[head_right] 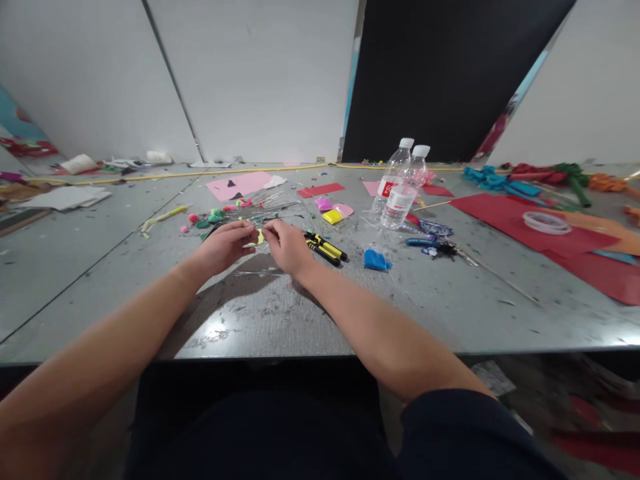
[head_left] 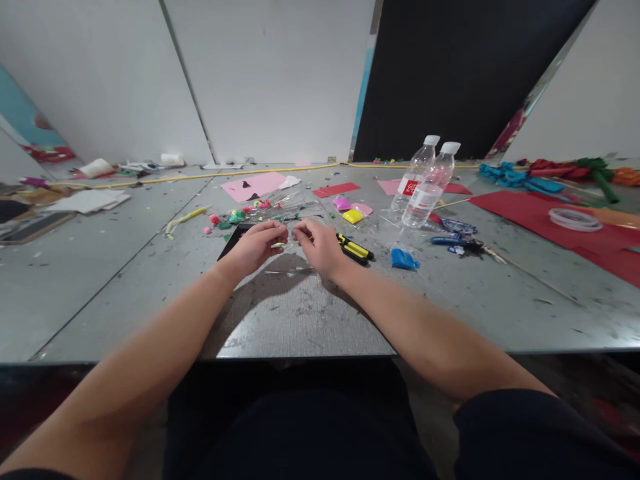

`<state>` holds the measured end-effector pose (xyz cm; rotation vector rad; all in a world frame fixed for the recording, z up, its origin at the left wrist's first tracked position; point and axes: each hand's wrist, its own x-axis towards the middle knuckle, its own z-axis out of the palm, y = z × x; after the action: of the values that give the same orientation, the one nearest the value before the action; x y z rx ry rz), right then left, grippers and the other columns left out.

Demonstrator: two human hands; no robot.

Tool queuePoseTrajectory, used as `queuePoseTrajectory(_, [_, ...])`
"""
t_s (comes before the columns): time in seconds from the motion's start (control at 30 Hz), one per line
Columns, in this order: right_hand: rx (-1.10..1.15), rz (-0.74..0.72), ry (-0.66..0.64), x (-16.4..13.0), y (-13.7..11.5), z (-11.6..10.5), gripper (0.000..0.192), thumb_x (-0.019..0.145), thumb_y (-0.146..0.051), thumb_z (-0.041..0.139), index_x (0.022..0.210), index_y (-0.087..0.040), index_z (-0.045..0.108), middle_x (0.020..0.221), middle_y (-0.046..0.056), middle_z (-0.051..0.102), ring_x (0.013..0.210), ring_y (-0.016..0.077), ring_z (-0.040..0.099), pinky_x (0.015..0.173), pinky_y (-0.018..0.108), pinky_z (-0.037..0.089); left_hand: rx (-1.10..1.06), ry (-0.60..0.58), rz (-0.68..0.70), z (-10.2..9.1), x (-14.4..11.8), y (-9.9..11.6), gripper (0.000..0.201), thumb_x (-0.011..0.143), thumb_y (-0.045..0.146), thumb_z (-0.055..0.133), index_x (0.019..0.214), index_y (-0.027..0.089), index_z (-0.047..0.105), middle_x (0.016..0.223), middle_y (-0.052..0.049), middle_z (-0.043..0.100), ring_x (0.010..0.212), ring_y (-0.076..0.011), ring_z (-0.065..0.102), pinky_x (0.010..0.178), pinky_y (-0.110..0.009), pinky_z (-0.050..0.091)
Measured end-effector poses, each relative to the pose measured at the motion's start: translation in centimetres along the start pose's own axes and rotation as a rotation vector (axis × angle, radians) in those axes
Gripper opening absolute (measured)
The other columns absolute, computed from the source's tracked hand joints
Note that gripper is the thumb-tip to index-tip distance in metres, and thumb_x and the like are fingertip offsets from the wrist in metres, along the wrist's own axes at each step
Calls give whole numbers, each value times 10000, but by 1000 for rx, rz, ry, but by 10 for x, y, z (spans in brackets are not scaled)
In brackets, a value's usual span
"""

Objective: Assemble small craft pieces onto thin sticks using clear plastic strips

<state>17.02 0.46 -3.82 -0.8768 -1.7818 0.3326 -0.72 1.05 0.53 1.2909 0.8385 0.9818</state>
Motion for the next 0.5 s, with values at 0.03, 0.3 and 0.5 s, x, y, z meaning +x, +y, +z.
queuePoseTrajectory(0.03, [5,-8,-18,0,0,-1,215,1007,-349,491,913,-203,618,818,39,686,774,180,621,765,315,472,12,9,0,0,0,0,263,690,357,821,728,180,629,756,1,587,745,-123,559,681,-251,443])
queuePoseTrajectory(0.3, [-61,-127,-72,2,-2,-5,183,993,-224,483,904,-201,640,844,40,684,805,177,608,787,302,457,67,-3,25,-3,1,0,208,711,334,781,673,172,657,727,-9,563,733,-126,535,671,-259,431])
queuePoseTrajectory(0.5, [-94,-180,-105,3,-4,-11,191,985,-175,462,938,-201,646,849,42,683,789,171,607,785,302,458,48,-47,15,-3,-1,2,163,675,289,777,678,156,683,741,-20,588,750,-131,544,701,-275,438])
